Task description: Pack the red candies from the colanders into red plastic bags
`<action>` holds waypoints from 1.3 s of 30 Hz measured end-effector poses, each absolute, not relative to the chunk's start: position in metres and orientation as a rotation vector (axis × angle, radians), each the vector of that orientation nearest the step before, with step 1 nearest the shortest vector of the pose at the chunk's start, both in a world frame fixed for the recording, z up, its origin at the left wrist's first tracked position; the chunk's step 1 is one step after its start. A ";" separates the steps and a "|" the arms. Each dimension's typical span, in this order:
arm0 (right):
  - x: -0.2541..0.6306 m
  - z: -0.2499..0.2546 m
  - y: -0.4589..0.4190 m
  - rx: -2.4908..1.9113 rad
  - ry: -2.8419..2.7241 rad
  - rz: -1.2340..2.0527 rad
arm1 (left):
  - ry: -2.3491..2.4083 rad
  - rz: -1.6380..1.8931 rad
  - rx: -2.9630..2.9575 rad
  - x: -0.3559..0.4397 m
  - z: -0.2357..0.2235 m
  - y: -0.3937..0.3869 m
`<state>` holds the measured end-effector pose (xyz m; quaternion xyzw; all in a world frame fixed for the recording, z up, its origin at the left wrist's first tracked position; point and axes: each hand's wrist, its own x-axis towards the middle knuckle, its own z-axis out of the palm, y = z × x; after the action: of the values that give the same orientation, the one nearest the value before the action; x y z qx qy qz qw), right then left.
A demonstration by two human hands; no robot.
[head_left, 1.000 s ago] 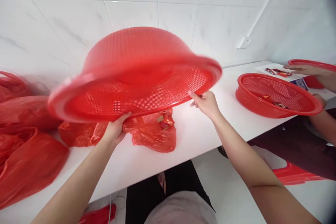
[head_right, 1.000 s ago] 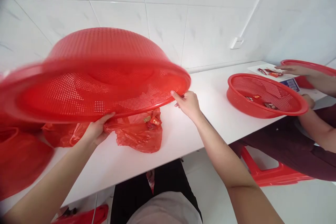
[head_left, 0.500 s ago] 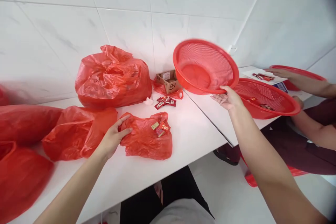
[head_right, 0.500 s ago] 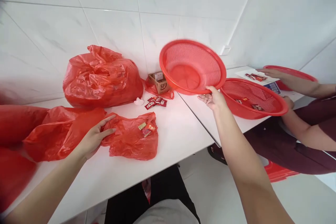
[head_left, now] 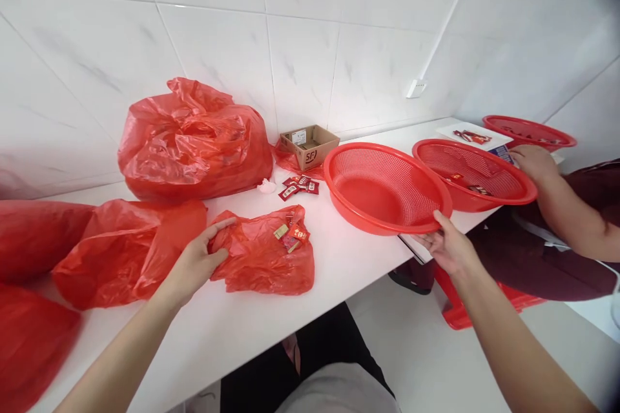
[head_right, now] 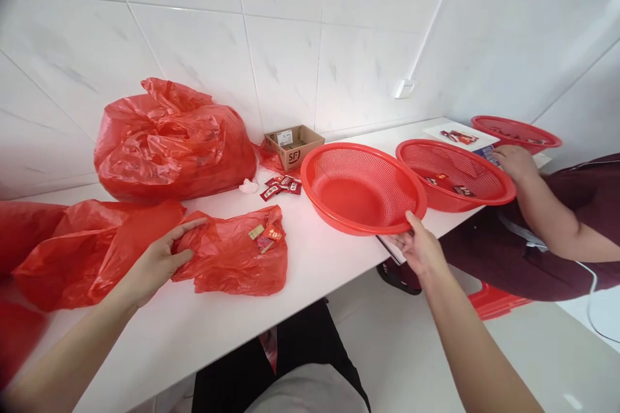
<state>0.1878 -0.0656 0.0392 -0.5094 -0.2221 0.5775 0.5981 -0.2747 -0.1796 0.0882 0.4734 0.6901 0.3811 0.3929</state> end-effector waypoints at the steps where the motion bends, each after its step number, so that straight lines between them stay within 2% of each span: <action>1: 0.174 0.033 -0.070 -1.183 -0.538 1.355 | 1.797 0.922 1.260 -0.273 0.089 -0.182; 3: 0.141 0.021 -0.081 -1.210 -0.700 1.444 | 1.920 0.814 1.389 -0.271 0.091 -0.188; 6: 0.082 0.007 -0.097 -1.218 -1.314 1.510 | 2.137 0.671 1.642 -0.270 0.088 -0.197; 9: 0.023 0.003 -0.101 -1.102 -1.867 1.078 | 2.345 0.662 1.987 -0.266 0.082 -0.206; 12: -0.021 0.008 -0.093 -1.073 -2.153 0.610 | 2.416 0.724 2.433 -0.253 0.073 -0.213; 16: -0.046 0.019 -0.079 -1.200 -2.494 0.450 | 2.252 0.355 2.594 -0.232 0.057 -0.209; 19: -0.047 0.029 -0.065 -1.276 -2.563 0.489 | 2.302 0.158 2.428 -0.228 0.048 -0.197; 25: -0.056 0.047 -0.046 -1.318 -2.516 0.637 | 2.118 0.108 2.479 -0.218 0.045 -0.188; 32: -0.056 0.052 -0.054 -0.921 -2.549 0.841 | 1.963 0.141 2.443 -0.218 0.045 -0.195; 39: -0.045 0.045 -0.055 -0.904 -2.723 0.616 | 1.930 0.174 2.364 -0.226 0.039 -0.199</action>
<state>-0.0452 -0.0551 0.0450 -0.3065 -0.9230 0.2087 0.1033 -0.2259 -0.1994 0.0394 0.7727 0.6308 0.0568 0.0421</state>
